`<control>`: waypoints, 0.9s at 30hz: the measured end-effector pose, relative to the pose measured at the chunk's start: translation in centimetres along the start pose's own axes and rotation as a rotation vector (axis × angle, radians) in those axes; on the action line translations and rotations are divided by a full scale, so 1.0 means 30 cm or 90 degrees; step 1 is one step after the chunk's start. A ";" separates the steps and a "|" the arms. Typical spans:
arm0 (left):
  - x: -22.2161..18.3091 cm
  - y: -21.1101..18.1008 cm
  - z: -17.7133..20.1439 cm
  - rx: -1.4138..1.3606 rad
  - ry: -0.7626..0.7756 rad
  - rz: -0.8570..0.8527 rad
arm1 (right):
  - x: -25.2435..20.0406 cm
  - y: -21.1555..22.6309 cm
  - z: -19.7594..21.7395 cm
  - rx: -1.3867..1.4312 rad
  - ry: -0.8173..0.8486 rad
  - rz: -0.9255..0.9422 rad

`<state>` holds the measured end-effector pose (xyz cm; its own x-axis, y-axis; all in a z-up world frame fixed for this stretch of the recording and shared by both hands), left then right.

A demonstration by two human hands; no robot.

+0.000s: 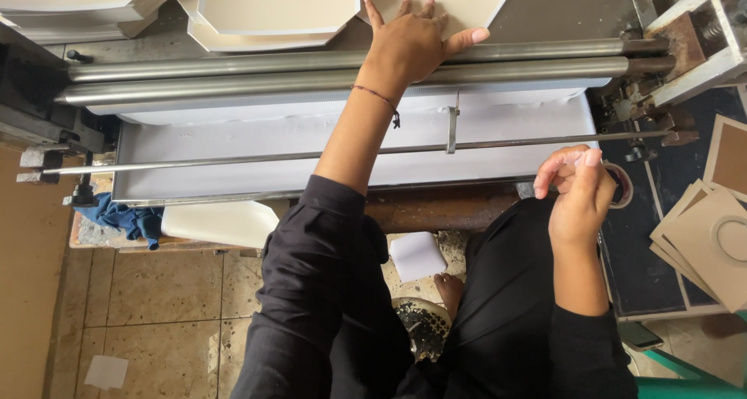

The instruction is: Feeding paper sheets through a gluing machine and then manually aligning and pressing a second sheet onto the glued surface to assemble them.

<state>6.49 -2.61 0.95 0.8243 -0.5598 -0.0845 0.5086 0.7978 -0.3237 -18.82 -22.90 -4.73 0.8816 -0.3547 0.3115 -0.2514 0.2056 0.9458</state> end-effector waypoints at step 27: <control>-0.156 -0.012 0.204 -0.309 -0.076 -0.210 | 0.076 0.144 -0.181 -0.972 0.195 0.517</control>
<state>3.97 1.09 7.22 0.6787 -0.7093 0.1904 0.5933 0.3768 -0.7113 -15.72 -17.88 -0.43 0.8164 0.3946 0.4216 -0.2178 0.8866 -0.4080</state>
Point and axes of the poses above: each hand's wrist, its own x-axis towards the middle knuckle, its own z-axis out of the back of the hand, y = z × x, the point moved 5 cm from there along x, towards the middle knuckle, and after that the axes turned 6 degrees about y, right-handed, at the moved point
